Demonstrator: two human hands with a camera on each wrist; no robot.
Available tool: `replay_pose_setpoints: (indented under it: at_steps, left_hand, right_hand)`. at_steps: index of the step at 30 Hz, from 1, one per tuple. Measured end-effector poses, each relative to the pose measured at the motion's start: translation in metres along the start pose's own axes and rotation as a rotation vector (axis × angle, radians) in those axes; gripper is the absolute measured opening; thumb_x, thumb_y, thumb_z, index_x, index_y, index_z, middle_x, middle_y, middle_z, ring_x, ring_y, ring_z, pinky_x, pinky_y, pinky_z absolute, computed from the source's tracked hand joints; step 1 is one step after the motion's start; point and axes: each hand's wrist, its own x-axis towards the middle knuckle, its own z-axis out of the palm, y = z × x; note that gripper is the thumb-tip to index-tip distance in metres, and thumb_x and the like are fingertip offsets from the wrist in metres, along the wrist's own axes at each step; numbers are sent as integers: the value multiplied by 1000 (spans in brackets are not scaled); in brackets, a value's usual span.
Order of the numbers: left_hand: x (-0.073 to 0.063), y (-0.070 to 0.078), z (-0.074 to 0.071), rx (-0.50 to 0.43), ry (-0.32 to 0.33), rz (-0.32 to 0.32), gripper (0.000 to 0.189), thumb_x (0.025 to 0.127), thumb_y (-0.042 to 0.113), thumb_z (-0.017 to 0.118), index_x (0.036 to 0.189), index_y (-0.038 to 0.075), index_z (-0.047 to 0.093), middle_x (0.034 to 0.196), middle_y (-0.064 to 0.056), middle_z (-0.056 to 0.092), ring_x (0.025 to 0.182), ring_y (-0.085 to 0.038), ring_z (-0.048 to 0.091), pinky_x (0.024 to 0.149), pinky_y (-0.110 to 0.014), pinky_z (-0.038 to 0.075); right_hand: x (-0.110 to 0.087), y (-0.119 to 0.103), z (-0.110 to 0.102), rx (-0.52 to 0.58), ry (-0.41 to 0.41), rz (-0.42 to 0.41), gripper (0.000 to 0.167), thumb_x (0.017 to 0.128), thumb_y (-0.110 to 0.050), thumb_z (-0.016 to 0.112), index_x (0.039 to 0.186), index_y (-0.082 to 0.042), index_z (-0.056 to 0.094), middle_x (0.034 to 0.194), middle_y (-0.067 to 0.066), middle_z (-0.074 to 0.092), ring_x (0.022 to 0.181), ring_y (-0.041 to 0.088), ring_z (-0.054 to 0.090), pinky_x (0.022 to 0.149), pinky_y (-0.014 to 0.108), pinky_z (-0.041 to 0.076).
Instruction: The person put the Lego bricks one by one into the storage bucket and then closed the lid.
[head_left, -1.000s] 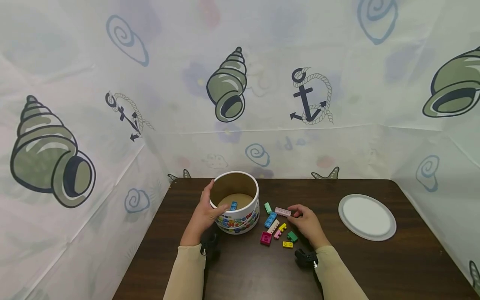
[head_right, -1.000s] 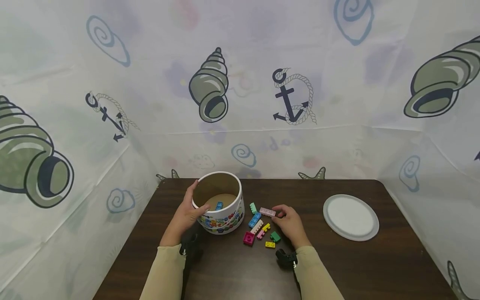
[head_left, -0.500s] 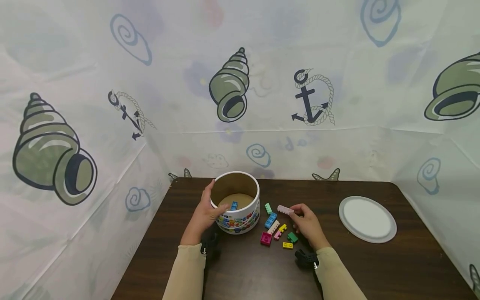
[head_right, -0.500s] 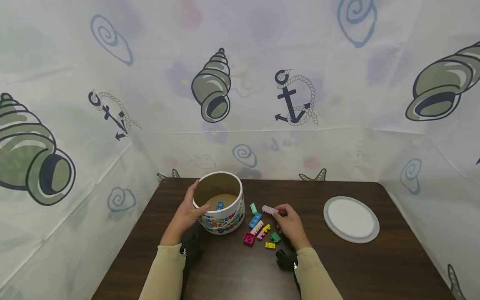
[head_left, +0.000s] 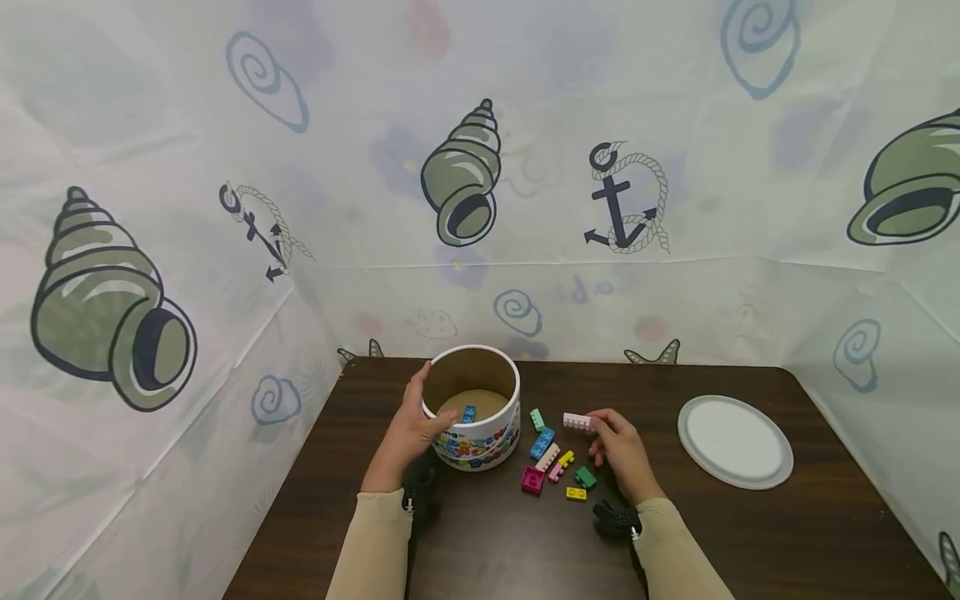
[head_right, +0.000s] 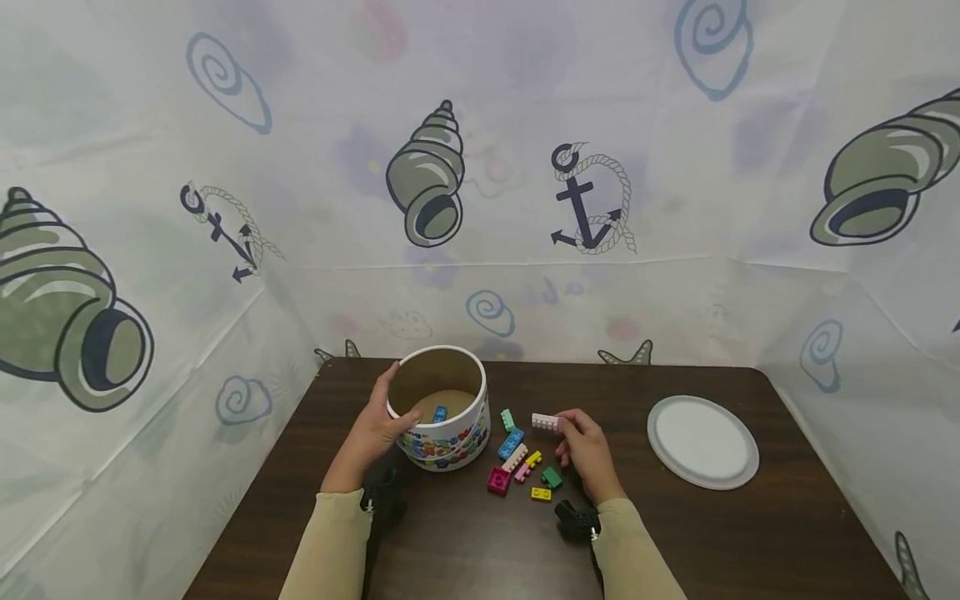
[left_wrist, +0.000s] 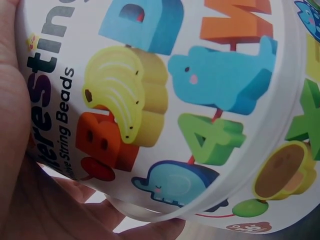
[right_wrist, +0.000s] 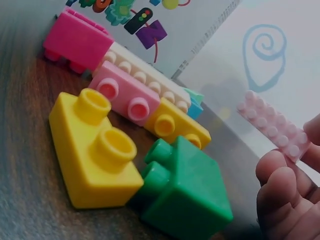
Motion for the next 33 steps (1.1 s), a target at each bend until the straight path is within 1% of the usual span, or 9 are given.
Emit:
replay_pose_setpoints:
  at_steps: [5,8,12,16,19,22,26,29,33]
  left_hand:
    - [1,0,1,6,8,5,109,96,28,86,176,29,12,178,-16,20,154,-53,38,124,-73,34]
    - [1,0,1,7,14,5,108,96,26,85,176,29,12,177,-15,21,154,-52,38,124,-73,33]
    - [1,2,1,4,5,2,107,97,25,84,176,28,12,178,-16,20,154,-52,38,124,-73,33]
    - [1,4,0,3,10,8,108,96,24,85,176,27,13,178,-16,20,154,-51,38,124,-73,33]
    - [1,4,0,11,14,12,109,96,25,86,176,27,12,177,-17,20,154,-52,38,124,-73,33]
    - [2,2,0,15,14,0,109,96,26,86,176,27,12,177,-18,20,154,-53,38,123,-74,33]
    - [0,1,1,16,15,-18,109,95,29,86,176,27,13,177,-19,21,154,-55,39,122,-76,34]
    - [-1,1,1,18,18,-26,111,93,33,88,176,28,14,176,-17,23,153,-54,40,123,-75,34]
    - [-1,3,1,16,16,-25,113,92,38,89,176,29,13,176,-17,23,153,-53,40,123,-74,35]
  right_hand:
    - [1,0,0,87,15,0,26,115,-22,56,127,0,66,100,8,62,66,16,59,55,26,52]
    - [2,-1,-1,150,20,22,23,115,-20,56,123,-1,65,97,6,62,65,15,60,55,25,52]
    - [4,-4,-3,226,29,56,20,115,-19,53,121,-3,63,97,5,62,65,15,59,56,25,51]
    - [3,-8,-3,256,39,70,22,116,-24,53,123,-5,63,98,4,63,68,14,60,58,24,51]
    - [1,-13,-2,257,47,64,25,116,-28,53,124,-6,63,100,3,64,71,14,60,62,24,52]
    - [-1,-23,-1,281,41,43,27,116,-31,54,123,-7,62,100,3,64,72,13,60,64,24,52]
    - [-4,-46,5,309,2,-13,30,116,-37,53,124,-8,61,100,1,64,76,13,59,66,22,53]
    - [-5,-67,16,345,-25,-73,31,116,-37,53,123,-8,62,101,2,64,78,12,60,67,22,53]
    - [1,-90,38,419,-62,-145,28,116,-33,54,119,-7,65,102,5,64,77,13,60,66,22,53]
